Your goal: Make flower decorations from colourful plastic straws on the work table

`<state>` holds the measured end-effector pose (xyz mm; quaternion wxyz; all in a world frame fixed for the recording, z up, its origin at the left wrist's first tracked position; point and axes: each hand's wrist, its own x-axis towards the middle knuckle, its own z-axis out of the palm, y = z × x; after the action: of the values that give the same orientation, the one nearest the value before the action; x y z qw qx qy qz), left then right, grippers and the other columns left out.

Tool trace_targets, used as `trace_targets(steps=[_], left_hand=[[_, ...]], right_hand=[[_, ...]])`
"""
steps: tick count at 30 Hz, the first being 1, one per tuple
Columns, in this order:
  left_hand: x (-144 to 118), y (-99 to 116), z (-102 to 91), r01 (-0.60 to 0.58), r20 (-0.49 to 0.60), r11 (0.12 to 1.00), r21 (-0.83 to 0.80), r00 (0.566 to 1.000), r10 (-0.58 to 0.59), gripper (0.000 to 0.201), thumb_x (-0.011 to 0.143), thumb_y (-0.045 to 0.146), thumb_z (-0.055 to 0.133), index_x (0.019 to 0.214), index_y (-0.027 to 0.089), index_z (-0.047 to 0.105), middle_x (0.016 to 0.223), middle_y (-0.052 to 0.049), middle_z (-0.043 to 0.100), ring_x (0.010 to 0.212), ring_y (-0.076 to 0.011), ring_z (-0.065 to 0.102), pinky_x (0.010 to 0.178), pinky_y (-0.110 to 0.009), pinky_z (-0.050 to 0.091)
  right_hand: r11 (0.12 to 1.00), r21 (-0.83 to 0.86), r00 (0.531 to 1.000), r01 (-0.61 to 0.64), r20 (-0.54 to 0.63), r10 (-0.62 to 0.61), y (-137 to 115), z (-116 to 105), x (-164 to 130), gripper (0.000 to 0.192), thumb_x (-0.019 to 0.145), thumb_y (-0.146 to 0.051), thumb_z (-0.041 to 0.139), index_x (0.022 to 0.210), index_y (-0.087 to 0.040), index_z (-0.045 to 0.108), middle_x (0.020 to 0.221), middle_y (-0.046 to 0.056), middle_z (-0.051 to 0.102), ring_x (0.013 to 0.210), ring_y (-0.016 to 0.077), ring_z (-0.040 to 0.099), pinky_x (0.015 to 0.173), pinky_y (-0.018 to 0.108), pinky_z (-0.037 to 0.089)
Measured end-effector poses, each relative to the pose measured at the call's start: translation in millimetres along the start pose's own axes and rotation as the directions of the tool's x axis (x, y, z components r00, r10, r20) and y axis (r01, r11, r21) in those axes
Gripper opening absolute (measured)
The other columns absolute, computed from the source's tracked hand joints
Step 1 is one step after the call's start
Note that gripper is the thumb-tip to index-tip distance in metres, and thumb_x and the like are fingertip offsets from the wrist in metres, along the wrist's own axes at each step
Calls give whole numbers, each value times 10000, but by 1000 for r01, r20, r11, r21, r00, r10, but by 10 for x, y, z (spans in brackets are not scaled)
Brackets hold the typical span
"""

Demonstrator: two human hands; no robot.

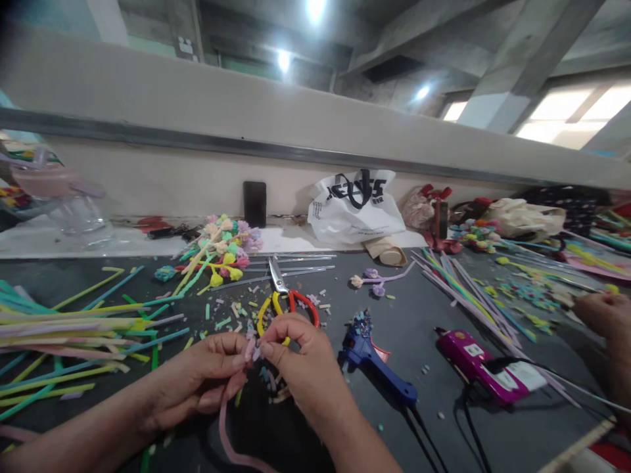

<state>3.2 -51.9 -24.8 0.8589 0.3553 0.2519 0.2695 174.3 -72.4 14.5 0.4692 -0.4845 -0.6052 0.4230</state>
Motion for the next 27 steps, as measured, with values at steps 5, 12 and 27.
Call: trace_targets(steps=[5, 12, 27], left_hand=[[-4, 12, 13, 17, -9, 999, 47, 1000, -17, 90, 762, 219, 564, 735, 133, 552, 481, 16, 538, 275, 0, 276, 290, -148, 99], [-22, 14, 7, 40, -27, 996, 86, 999, -38, 104, 754, 244, 576, 743, 141, 561, 470, 19, 540, 267, -4, 285, 288, -152, 104], [-35, 16, -7, 56, -21, 993, 105, 998, -54, 98, 737, 235, 585, 732, 140, 566, 441, 32, 520, 255, -1, 264, 281, -146, 107]], right_hand=[[996, -80, 999, 29, 28, -27, -21, 11, -16, 77, 673, -171, 622, 600, -181, 601, 738, 11, 553, 759, 163, 526, 744, 289, 384], [993, -115, 1000, 19, 1, -19, -23, 31, -19, 65, 672, -156, 614, 617, -189, 604, 740, 1, 562, 750, 157, 540, 738, 291, 391], [998, -55, 999, 23, -36, -25, 28, 89, -37, 82, 661, -141, 615, 600, -194, 608, 840, 18, 605, 848, 174, 567, 792, 306, 392]])
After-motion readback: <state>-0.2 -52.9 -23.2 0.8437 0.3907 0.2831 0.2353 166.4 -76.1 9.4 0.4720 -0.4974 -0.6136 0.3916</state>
